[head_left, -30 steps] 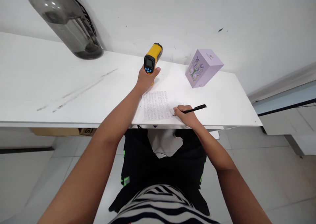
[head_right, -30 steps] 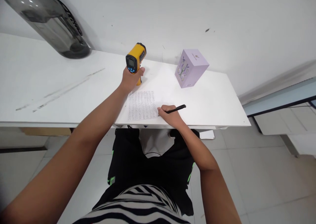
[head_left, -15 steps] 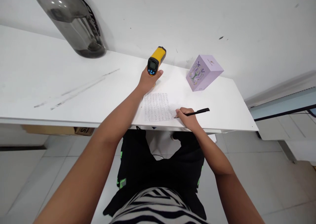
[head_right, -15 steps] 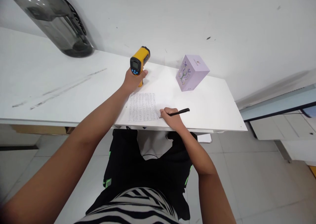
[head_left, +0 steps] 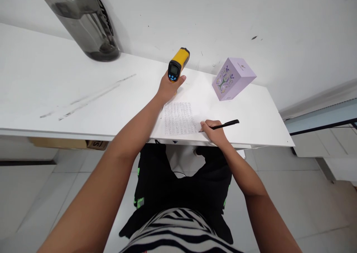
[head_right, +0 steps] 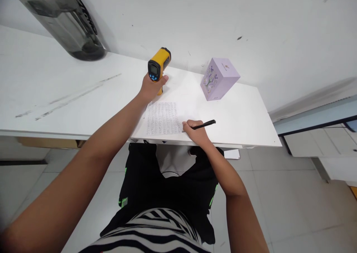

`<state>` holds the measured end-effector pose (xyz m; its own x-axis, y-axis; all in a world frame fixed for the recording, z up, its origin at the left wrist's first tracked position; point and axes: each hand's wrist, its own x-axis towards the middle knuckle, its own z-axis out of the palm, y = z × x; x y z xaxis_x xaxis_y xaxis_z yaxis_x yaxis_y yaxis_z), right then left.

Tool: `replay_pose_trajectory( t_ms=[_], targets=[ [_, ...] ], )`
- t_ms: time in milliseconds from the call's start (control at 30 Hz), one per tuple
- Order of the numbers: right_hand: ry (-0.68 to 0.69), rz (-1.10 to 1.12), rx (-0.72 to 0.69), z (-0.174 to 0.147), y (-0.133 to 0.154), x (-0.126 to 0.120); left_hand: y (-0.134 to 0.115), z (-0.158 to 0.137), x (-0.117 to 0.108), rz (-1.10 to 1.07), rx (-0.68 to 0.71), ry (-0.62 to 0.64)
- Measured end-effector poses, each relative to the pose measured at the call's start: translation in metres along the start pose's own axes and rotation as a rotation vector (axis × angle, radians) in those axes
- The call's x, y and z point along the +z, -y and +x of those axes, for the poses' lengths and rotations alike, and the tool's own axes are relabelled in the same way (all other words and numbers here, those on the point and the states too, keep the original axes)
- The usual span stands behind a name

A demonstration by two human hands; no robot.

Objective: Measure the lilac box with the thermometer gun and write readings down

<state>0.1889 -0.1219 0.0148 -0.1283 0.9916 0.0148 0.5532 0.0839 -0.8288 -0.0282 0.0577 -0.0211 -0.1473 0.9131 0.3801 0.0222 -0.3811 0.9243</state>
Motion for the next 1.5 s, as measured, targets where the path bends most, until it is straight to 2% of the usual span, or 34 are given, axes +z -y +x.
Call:
replay_pose_trajectory(
  t_ms=[167,367,767,900,1033,1200,1367,1500],
  targets=[
    [-0.052,0.039,-0.003,0.000,0.000,0.001,0.001,0.000,-0.001,-0.005,-0.004,0.001],
    [-0.151,0.130,-0.008,0.003,-0.003,0.001,-0.010,-0.004,-0.001,0.032,-0.026,0.005],
    [-0.096,0.119,-0.031,0.006,-0.002,0.003,-0.015,-0.006,-0.001,0.015,-0.050,-0.015],
    [-0.074,0.112,-0.054,0.007,-0.002,0.004,-0.018,-0.009,-0.001,0.032,-0.047,-0.060],
    [-0.027,0.115,-0.045,0.007,-0.004,0.006,-0.019,-0.009,0.000,0.033,-0.017,-0.080],
    [0.089,0.076,-0.107,0.006,-0.005,0.008,-0.017,-0.008,-0.001,0.043,-0.031,-0.070],
    [0.025,0.047,-0.124,0.006,-0.007,0.012,-0.016,-0.009,-0.001,0.039,-0.023,-0.065],
    [0.015,-0.051,-0.199,0.009,-0.012,0.015,-0.017,-0.010,-0.001,0.027,-0.023,-0.062]
  ],
)
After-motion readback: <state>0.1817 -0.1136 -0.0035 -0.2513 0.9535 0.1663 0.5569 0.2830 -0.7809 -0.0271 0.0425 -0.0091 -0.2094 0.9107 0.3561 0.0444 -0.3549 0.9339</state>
